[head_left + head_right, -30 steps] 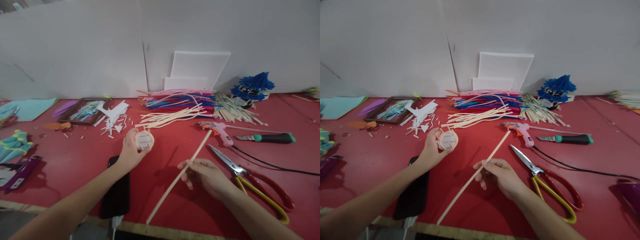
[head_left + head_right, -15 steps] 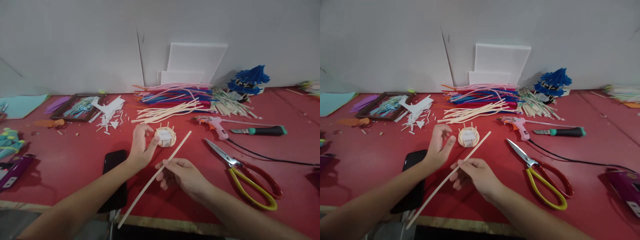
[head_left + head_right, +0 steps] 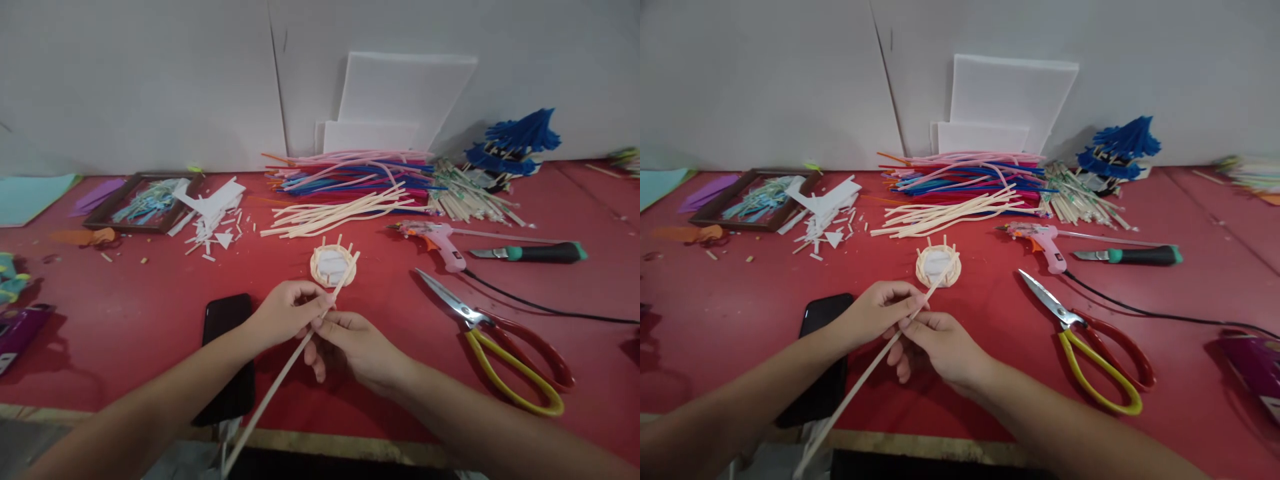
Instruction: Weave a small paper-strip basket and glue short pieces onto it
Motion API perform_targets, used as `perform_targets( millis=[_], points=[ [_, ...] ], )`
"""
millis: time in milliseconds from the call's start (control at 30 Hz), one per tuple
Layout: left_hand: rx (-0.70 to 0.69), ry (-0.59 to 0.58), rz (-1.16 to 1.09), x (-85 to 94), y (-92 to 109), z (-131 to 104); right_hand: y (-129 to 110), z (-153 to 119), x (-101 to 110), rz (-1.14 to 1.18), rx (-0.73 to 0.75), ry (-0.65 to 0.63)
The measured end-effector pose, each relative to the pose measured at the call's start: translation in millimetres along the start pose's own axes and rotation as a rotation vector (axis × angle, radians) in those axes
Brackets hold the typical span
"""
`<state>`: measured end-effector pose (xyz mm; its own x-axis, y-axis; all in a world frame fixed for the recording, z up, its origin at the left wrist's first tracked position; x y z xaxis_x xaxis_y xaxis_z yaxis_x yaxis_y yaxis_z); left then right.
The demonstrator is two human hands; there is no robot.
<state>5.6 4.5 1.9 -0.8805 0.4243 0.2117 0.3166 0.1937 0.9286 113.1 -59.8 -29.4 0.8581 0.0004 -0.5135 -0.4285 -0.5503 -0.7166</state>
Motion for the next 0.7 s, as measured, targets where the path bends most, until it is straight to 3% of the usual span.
perform_targets(
  millis=[267,433,500,600,700],
  points=[
    [0.052,-0.018,0.031,-4.1,0.1,4.4,7.1,2.4,2.2,-0.032,-0.037,0.042],
    [0.017,0.006,0.087,-2.0,1.8,6.8,3.1,-23.2,9.4,-0.161,-0.067,0.064],
    [0.006,0.003,0.107,-1.2,2.4,7.5,-1.8,-42.2,20.5,-0.237,-0.052,0.084],
    [0.01,-0.021,0.119,-0.6,1.7,8.7,-15.6,-70.4,50.9,-0.499,0.105,0.198],
    [0.03,-0.038,0.116,0.0,-0.2,9.7,-38.3,-93.0,94.2,-0.685,0.289,0.508]
  ],
)
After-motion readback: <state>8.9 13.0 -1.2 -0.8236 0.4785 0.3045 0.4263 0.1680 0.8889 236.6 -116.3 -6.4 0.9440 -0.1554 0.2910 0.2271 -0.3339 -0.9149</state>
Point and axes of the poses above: each hand's wrist, its own z-axis towards the middle knuckle, its own x-axis out of the back of the hand, y = z × x, the point moved 3 cm from there along z, towards the middle knuckle, and after that the axes turned 14 degrees about y, right-handed, at the moved point
